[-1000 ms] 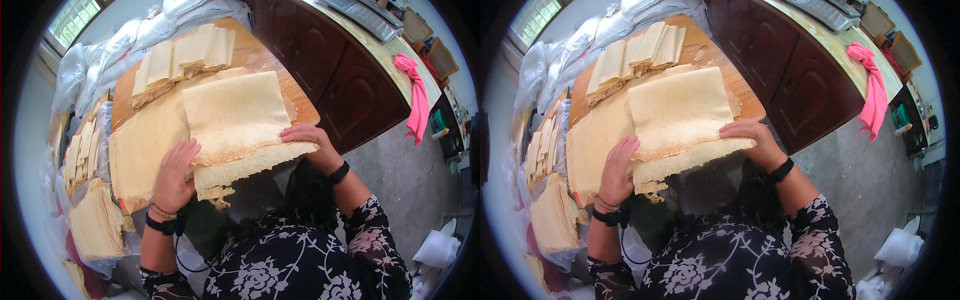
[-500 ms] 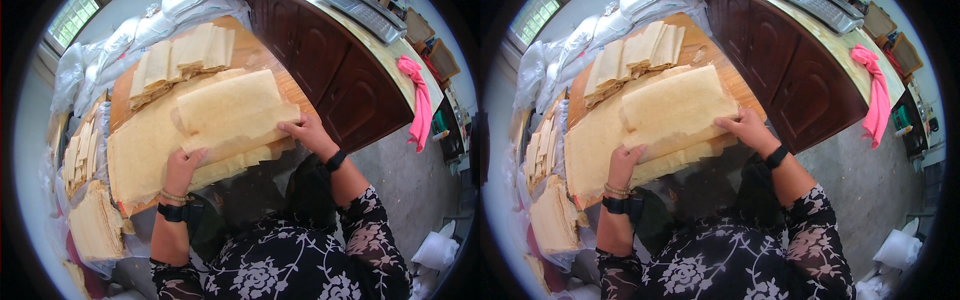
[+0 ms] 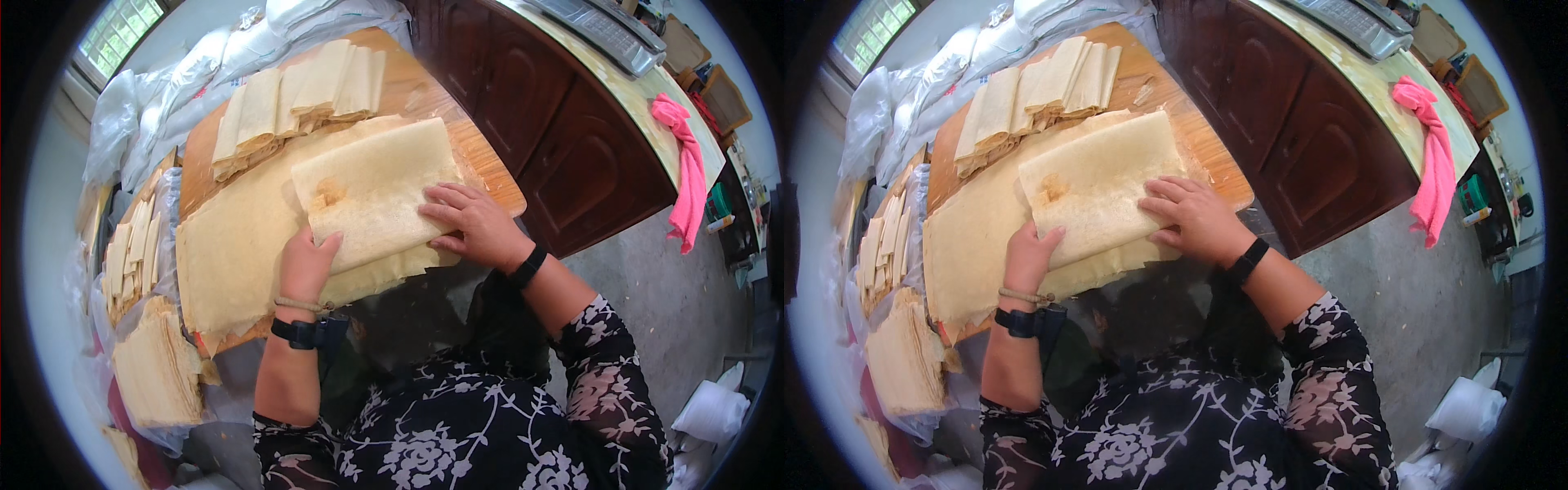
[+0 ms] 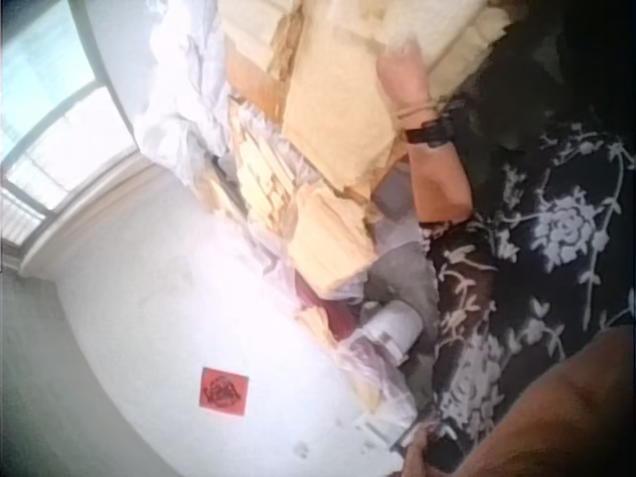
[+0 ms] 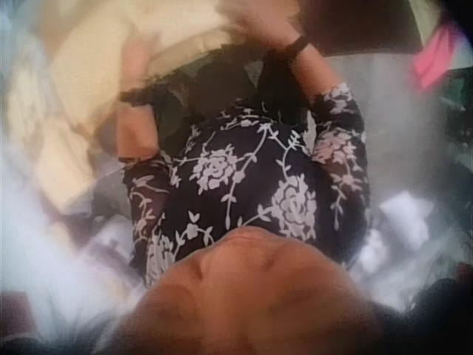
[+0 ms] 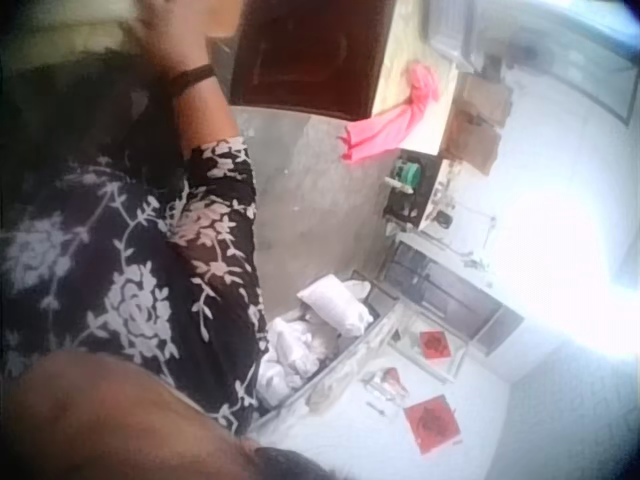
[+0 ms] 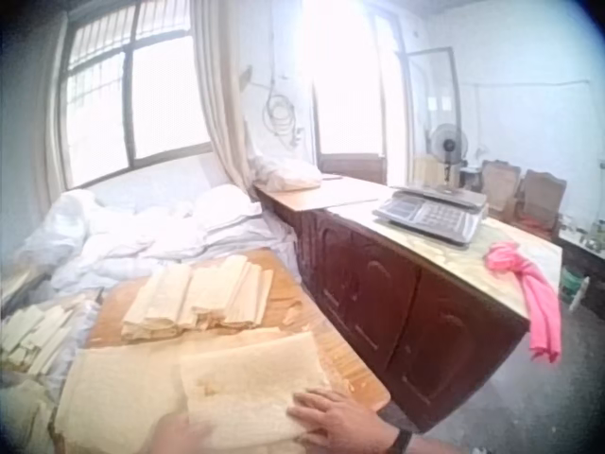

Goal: The recorder is peeling, folding, and stacking thin bean curd sheets on a wooden production table.

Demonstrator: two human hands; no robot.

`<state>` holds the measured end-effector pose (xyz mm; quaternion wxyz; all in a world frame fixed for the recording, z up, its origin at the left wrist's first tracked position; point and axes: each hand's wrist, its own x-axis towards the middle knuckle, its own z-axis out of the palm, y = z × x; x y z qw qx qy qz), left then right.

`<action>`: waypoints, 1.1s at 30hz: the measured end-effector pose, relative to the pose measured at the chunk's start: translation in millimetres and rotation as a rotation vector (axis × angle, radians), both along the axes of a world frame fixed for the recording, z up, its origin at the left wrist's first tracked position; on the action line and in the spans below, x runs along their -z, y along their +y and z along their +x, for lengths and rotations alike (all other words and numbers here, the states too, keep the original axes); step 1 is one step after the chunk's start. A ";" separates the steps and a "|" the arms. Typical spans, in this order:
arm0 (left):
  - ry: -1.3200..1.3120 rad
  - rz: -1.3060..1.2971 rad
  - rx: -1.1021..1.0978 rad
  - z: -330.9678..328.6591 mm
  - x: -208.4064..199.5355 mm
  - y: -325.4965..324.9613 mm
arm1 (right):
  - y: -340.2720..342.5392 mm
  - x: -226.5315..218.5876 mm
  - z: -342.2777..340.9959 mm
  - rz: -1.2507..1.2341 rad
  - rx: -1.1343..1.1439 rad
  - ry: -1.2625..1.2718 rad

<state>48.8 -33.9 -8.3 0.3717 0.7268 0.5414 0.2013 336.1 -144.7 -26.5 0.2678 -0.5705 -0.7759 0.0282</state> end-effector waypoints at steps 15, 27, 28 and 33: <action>0.253 0.273 0.521 -36.1 -31.9 7.5 | -2.7 -7.5 40.4 -0.526 0.061 0.806; -0.191 -0.169 -0.144 -19.3 0.1 31.1 | 48.0 -9.5 -1.3 0.017 0.683 0.602; -0.169 -0.182 -0.150 -17.6 -0.1 34.6 | 48.6 -14.0 -8.5 -0.046 0.738 0.603; -0.177 -0.227 -0.153 -11.1 2.8 40.2 | 49.9 -4.7 -48.0 0.234 0.106 -0.092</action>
